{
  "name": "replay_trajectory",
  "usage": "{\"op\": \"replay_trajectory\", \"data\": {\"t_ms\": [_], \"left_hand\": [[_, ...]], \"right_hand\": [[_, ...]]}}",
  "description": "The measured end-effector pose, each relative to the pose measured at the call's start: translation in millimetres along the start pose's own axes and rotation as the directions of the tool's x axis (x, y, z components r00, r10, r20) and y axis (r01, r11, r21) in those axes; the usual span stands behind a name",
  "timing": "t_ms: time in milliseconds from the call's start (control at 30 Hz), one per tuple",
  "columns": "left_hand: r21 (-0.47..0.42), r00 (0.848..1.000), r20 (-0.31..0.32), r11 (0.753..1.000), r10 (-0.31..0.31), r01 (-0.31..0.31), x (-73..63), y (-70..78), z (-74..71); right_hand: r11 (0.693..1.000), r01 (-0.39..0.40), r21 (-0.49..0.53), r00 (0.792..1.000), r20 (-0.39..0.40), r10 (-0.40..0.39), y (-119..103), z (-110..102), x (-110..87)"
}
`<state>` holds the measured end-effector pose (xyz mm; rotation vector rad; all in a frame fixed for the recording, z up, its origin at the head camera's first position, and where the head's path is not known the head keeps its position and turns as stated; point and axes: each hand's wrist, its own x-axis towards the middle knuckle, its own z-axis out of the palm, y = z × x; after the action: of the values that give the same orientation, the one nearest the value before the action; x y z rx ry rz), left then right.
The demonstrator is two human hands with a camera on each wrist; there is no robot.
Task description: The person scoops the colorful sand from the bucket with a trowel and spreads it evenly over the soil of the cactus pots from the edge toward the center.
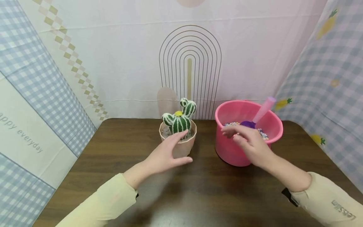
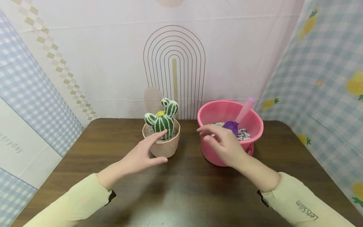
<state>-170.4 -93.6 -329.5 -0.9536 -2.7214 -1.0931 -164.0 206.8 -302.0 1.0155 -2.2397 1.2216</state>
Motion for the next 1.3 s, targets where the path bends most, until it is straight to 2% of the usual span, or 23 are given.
{"op": "replay_trajectory", "data": {"t_ms": [100, 167, 300, 367, 467, 600, 700, 833, 900, 933, 1000, 1033, 1067, 1133, 1167, 1300], "left_hand": [[-0.131, 0.997, -0.029, 0.989, -0.073, 0.069, 15.1, 9.6, 3.4], [-0.234, 0.993, -0.032, 0.967, -0.112, 0.101, 26.7, 16.1, 7.4], [-0.385, 0.986, -0.021, 0.912, -0.163, 0.142, 51.0, 29.9, 18.4], [-0.413, 0.981, -0.018, 0.895, -0.193, 0.169, 62.7, 35.0, 25.7], [-0.452, 0.968, -0.01, 0.864, -0.253, 0.221, 79.6, 40.3, 38.3], [-0.511, 0.945, -0.009, 0.814, -0.327, 0.277, 98.0, 43.6, 54.4], [-0.556, 0.931, -0.026, 0.78, -0.363, 0.288, 109.1, 46.1, 63.7], [-0.604, 0.909, -0.078, 0.745, -0.41, 0.284, 122.7, 49.6, 71.3], [-0.641, 0.892, -0.097, 0.713, -0.441, 0.283, 129.0, 49.9, 73.6], [-0.666, 0.883, -0.099, 0.69, -0.458, 0.283, 131.6, 49.7, 74.2], [-0.721, 0.867, -0.086, 0.631, -0.491, 0.286, 136.2, 49.4, 75.2], [-0.744, 0.86, -0.074, 0.602, -0.505, 0.289, 138.0, 49.0, 75.6], [-0.763, 0.855, -0.062, 0.577, -0.515, 0.292, 139.3, 48.7, 75.9], [-0.785, 0.841, -0.042, 0.539, -0.54, 0.306, 140.6, 48.3, 76.1], [-0.791, 0.836, -0.033, 0.525, -0.548, 0.313, 141.0, 48.5, 75.8], [-0.798, 0.807, -0.03, 0.5, -0.589, 0.335, 144.3, 48.8, 74.4]], "right_hand": [[0.996, -0.092, 0.002, 0.992, -0.092, 0.091, -2, -14, 10.0], [0.985, -0.158, -0.065, 0.976, -0.159, 0.146, -2, -25, 16.6], [0.933, -0.289, -0.215, 0.937, -0.262, 0.23, 5, -48, 29.5], [0.899, -0.344, -0.27, 0.921, -0.28, 0.269, 13, -58, 34.2], [0.828, -0.467, -0.31, 0.874, -0.302, 0.38, 30, -70, 39.6], [0.711, -0.626, -0.319, 0.779, -0.28, 0.561, 55, -81, 41.3], [0.672, -0.685, -0.282, 0.728, -0.256, 0.635, 69, -86, 39.4], [0.645, -0.727, -0.235, 0.687, -0.257, 0.68, 81, -91, 37.5], [0.631, -0.741, -0.229, 0.671, -0.237, 0.702, 84, -93, 37.7], [0.626, -0.746, -0.227, 0.666, -0.223, 0.712, 84, -94, 38.1], [0.622, -0.751, -0.221, 0.659, -0.192, 0.728, 83, -96, 39.1], [0.623, -0.746, -0.235, 0.663, -0.184, 0.725, 81, -97, 39.8], [0.626, -0.737, -0.254, 0.673, -0.183, 0.717, 79, -98, 40.6], [0.64, -0.707, -0.299, 0.704, -0.216, 0.677, 74, -99, 43.3], [0.646, -0.693, -0.322, 0.719, -0.239, 0.652, 71, -100, 44.9], [0.657, -0.611, -0.442, 0.792, -0.323, 0.519, 59, -102, 51.9]]}}
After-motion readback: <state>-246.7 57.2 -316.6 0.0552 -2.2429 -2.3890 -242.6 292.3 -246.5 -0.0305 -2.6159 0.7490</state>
